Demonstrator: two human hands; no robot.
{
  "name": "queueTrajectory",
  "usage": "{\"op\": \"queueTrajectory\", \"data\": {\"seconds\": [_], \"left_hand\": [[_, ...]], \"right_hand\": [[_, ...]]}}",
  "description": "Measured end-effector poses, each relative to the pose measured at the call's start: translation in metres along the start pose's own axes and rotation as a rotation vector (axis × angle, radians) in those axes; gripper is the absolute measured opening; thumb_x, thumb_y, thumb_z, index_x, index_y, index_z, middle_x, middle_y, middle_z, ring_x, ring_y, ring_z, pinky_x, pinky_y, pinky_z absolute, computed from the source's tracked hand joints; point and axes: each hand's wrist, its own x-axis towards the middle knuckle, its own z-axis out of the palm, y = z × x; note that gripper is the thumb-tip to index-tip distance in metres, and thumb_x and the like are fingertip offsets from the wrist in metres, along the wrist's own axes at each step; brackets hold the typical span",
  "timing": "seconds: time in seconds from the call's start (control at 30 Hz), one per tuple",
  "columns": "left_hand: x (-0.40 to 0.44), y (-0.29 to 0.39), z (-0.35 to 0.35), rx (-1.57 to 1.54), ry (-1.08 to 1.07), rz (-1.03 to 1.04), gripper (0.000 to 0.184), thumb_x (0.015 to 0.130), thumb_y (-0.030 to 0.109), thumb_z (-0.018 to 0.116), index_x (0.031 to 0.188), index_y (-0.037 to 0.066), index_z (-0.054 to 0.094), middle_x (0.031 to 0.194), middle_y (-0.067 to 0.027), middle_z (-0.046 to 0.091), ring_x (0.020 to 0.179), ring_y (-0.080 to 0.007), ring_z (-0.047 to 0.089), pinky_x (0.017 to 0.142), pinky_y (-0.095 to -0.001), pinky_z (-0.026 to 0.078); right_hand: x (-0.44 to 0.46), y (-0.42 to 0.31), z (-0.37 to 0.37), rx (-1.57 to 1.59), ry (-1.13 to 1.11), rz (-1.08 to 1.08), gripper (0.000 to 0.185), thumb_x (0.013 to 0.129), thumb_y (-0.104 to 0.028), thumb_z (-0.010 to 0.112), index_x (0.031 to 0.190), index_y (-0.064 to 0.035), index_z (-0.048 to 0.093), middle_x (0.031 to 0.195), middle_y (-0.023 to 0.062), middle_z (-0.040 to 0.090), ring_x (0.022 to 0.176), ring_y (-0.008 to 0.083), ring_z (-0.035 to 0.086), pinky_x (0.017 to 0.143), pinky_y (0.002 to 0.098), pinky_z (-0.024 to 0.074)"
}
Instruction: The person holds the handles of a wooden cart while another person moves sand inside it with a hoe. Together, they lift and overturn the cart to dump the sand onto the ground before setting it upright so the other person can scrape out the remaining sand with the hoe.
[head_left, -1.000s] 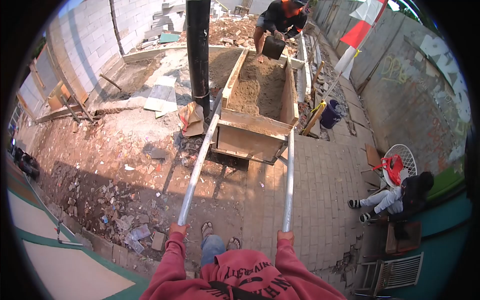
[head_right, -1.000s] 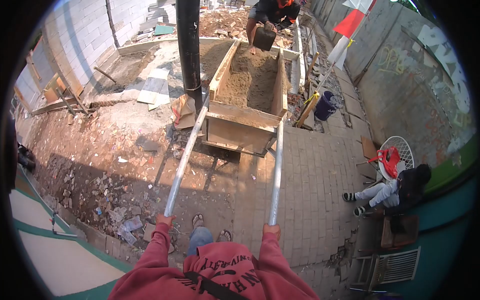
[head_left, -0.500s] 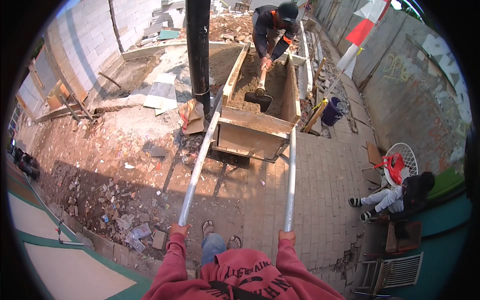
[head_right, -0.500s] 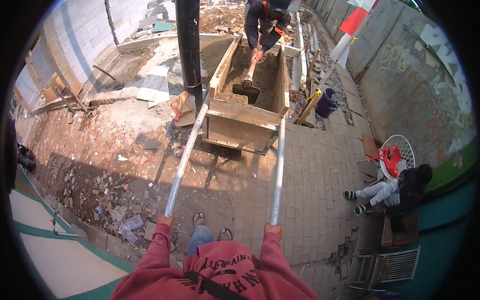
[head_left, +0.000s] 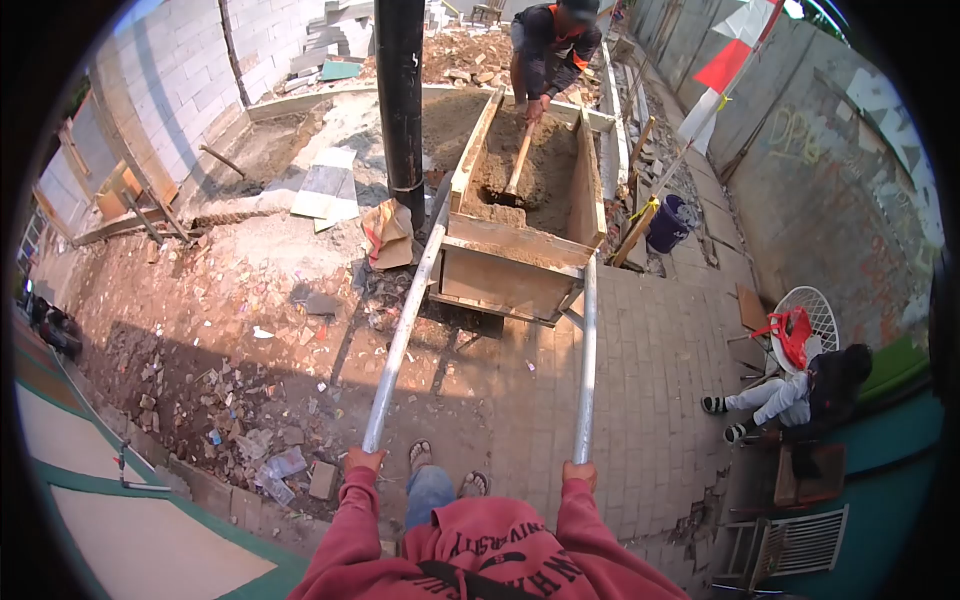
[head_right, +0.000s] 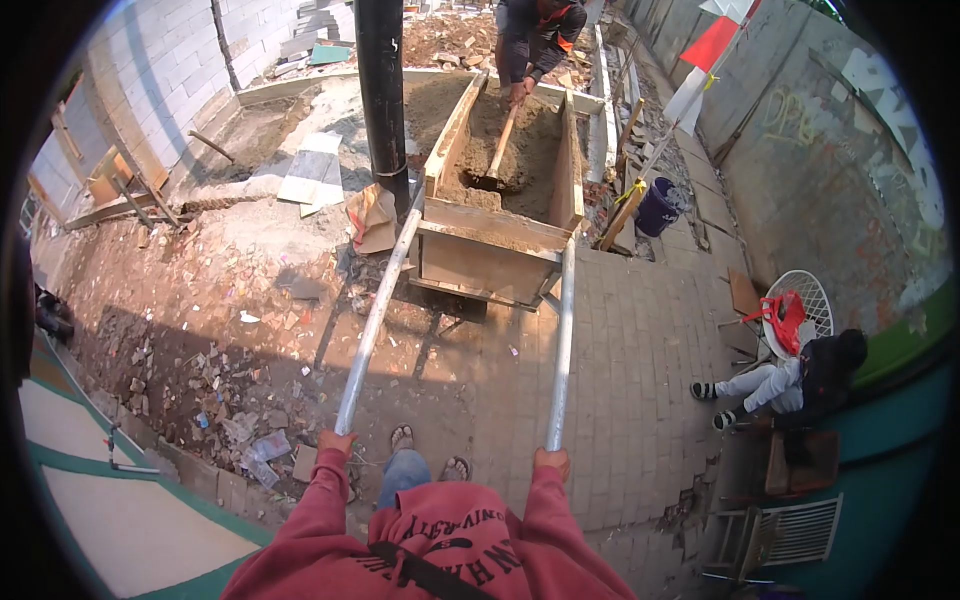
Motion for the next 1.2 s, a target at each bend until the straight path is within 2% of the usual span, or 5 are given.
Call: {"op": "queueTrajectory", "data": {"seconds": [0.1, 0.17, 0.27, 0.37, 1.2], "left_hand": [[-0.001, -0.001, 0.0, -0.023, -0.036, -0.005, 0.055, 0.065, 0.041, 0.084, 0.096, -0.004, 0.073, 0.095, -0.0265, 0.071, 0.094, -0.0401, 0.07, 0.084, -0.0455, 0.055], [-0.001, -0.003, 0.004, 0.006, 0.12, 0.106, 0.044, 0.069, 0.031, 0.085, 0.082, -0.008, 0.071, 0.07, -0.0199, 0.07, 0.063, -0.0294, 0.071, 0.059, -0.0419, 0.054], [-0.026, 0.017, -0.015, 0.052, 0.138, 0.136, 0.05, 0.066, 0.034, 0.086, 0.087, -0.009, 0.072, 0.083, -0.0265, 0.071, 0.08, -0.0366, 0.073, 0.07, -0.0449, 0.056], [-0.031, 0.022, -0.021, 0.07, 0.101, 0.079, 0.053, 0.065, 0.039, 0.083, 0.094, -0.004, 0.073, 0.092, -0.0251, 0.072, 0.091, -0.0396, 0.07, 0.082, -0.0451, 0.055], [-0.038, 0.028, -0.022, 0.099, 0.145, 0.092, 0.05, 0.065, 0.038, 0.08, 0.094, -0.002, 0.074, 0.087, -0.0251, 0.072, 0.088, -0.0388, 0.071, 0.08, -0.0446, 0.055]], "right_hand": [[0.001, -0.001, 0.0, -0.001, -0.007, -0.001, 0.041, 0.07, -0.029, 0.071, 0.101, -0.0021, 0.072, 0.102, 0.0239, 0.07, 0.099, 0.0415, 0.067, 0.087, 0.0487, 0.0525], [0.0, -0.001, -0.001, 0.001, -0.015, 0.003, 0.043, 0.07, -0.03, 0.072, 0.103, -0.002, 0.072, 0.103, 0.0242, 0.07, 0.1, 0.0418, 0.067, 0.087, 0.049, 0.0526], [-0.001, -0.002, 0.0, -0.002, -0.01, 0.025, 0.044, 0.07, -0.031, 0.073, 0.103, -0.0025, 0.072, 0.103, 0.0238, 0.07, 0.101, 0.0413, 0.067, 0.088, 0.0485, 0.0528], [-0.001, -0.002, -0.001, 0.006, -0.014, 0.024, 0.044, 0.07, -0.032, 0.074, 0.103, -0.003, 0.072, 0.104, 0.0234, 0.07, 0.101, 0.0408, 0.067, 0.088, 0.0482, 0.0529], [0.002, 0.001, 0.002, -0.003, 0.012, 0.005, 0.041, 0.069, -0.028, 0.07, 0.1, -0.0013, 0.071, 0.102, 0.024, 0.07, 0.099, 0.0407, 0.067, 0.088, 0.0484, 0.0523]]}}
